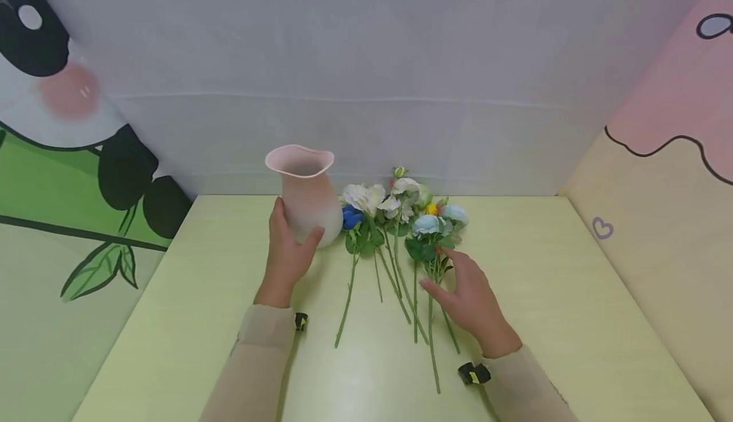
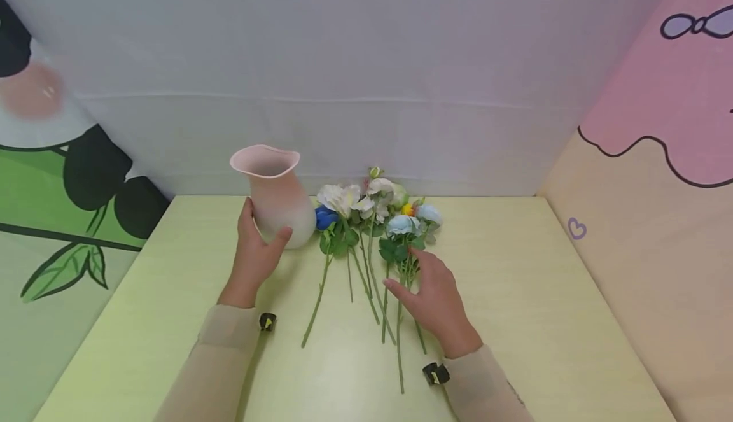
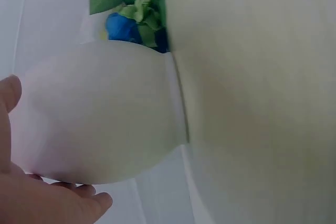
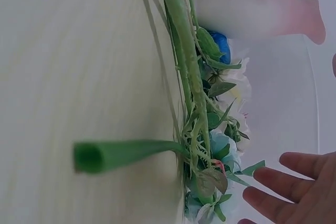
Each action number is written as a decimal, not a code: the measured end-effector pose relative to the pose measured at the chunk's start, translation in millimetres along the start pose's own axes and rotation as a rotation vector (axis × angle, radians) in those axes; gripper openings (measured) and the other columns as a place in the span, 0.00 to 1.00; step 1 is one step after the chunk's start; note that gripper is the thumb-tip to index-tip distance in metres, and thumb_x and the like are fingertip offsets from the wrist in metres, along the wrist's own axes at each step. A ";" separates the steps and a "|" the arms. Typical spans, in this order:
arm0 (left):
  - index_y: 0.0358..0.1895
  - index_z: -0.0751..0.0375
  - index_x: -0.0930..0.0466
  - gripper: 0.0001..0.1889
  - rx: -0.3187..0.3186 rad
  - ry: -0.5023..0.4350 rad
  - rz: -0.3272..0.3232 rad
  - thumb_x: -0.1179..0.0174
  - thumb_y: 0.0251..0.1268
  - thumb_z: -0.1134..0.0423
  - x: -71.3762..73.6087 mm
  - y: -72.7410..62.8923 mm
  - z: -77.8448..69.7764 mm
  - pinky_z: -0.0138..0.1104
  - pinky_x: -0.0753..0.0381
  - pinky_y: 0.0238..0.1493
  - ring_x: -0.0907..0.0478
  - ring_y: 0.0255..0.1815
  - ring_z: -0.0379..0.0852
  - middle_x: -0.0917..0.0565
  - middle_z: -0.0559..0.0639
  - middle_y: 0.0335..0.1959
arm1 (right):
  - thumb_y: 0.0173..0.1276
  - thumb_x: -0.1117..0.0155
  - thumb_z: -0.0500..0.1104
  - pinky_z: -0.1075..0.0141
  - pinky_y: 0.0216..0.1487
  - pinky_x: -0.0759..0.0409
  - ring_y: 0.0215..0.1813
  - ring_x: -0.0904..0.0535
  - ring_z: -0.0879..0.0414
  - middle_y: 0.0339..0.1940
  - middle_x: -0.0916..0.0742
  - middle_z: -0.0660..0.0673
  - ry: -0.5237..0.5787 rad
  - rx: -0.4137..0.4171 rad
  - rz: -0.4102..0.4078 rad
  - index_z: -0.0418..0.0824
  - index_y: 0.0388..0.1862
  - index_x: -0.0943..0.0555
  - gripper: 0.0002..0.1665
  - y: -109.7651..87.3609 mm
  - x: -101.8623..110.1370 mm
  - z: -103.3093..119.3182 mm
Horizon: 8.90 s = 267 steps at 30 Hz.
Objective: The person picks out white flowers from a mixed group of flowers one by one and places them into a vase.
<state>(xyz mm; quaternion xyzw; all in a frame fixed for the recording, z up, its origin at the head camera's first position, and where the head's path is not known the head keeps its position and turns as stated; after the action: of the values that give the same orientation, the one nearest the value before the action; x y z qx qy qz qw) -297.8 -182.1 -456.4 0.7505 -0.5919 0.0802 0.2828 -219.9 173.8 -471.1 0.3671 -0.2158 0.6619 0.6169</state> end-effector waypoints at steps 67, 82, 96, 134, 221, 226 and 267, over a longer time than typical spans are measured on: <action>0.84 0.57 0.61 0.49 0.063 0.061 0.069 0.34 0.73 0.58 4.4 8.3 12.4 0.60 0.44 0.75 0.45 0.79 0.65 0.48 0.64 0.81 | 0.79 0.43 0.58 0.46 0.59 0.21 0.63 0.22 0.43 0.66 0.20 0.36 0.091 -0.145 0.191 0.34 0.78 0.35 0.41 103.0 -25.3 37.6; 0.84 0.56 0.61 0.49 0.073 0.059 0.069 0.34 0.73 0.57 4.0 7.4 12.1 0.60 0.44 0.75 0.45 0.79 0.65 0.47 0.64 0.81 | 0.79 0.43 0.54 0.48 0.56 0.21 0.54 0.19 0.45 0.64 0.19 0.37 0.065 -0.279 0.217 0.35 0.70 0.27 0.31 140.8 -42.5 25.5; 0.84 0.58 0.60 0.49 0.078 0.061 0.061 0.33 0.72 0.57 6.0 7.7 12.2 0.60 0.43 0.75 0.44 0.79 0.65 0.46 0.65 0.81 | 0.78 0.42 0.43 0.62 0.23 0.45 0.19 0.50 0.56 0.14 0.43 0.52 0.093 -0.320 0.164 0.48 0.17 0.44 0.30 158.0 -64.9 7.1; 0.85 0.56 0.60 0.50 0.090 0.036 0.065 0.33 0.72 0.58 0.6 7.1 15.3 0.58 0.44 0.76 0.45 0.80 0.62 0.47 0.62 0.82 | 0.79 0.43 0.42 0.48 0.55 0.24 0.40 0.14 0.41 0.31 0.16 0.41 0.278 -0.274 0.117 0.38 0.39 0.24 0.09 155.1 -33.7 25.7; 0.84 0.60 0.60 0.48 0.020 0.050 0.066 0.35 0.73 0.59 -0.2 6.8 10.5 0.59 0.43 0.75 0.44 0.79 0.64 0.45 0.65 0.80 | 0.83 0.51 0.39 0.50 0.55 0.16 0.46 0.18 0.44 0.46 0.21 0.37 1.391 0.116 -0.480 0.39 0.62 0.33 0.13 166.7 101.5 152.6; 0.84 0.61 0.60 0.48 0.028 0.050 0.066 0.35 0.73 0.59 1.1 7.0 9.2 0.59 0.43 0.75 0.45 0.79 0.64 0.46 0.65 0.80 | 0.83 0.50 0.39 0.49 0.56 0.17 0.48 0.18 0.43 0.49 0.21 0.37 1.432 0.123 -0.518 0.41 0.66 0.34 0.16 167.2 110.4 153.5; 0.85 0.55 0.64 0.49 0.065 0.067 0.084 0.37 0.75 0.57 2.4 6.4 17.7 0.60 0.43 0.74 0.46 0.79 0.64 0.48 0.64 0.81 | 0.80 0.45 0.34 0.50 0.52 0.15 0.48 0.16 0.40 0.43 0.19 0.38 1.444 0.200 -0.640 0.36 0.52 0.29 0.06 169.4 113.4 164.7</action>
<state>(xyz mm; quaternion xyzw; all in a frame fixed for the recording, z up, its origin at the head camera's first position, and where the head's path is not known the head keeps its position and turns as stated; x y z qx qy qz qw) -306.9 -194.2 -467.9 0.7305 -0.6103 0.1365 0.2742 -345.5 102.1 -252.5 -0.0547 0.4138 0.5430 0.7286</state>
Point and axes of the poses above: each hand's wrist, its own y-axis towards the middle knuckle, its own x-axis out of the back of the hand, z = x × y, the point moved 6 cm from there along y, towards the middle knuckle
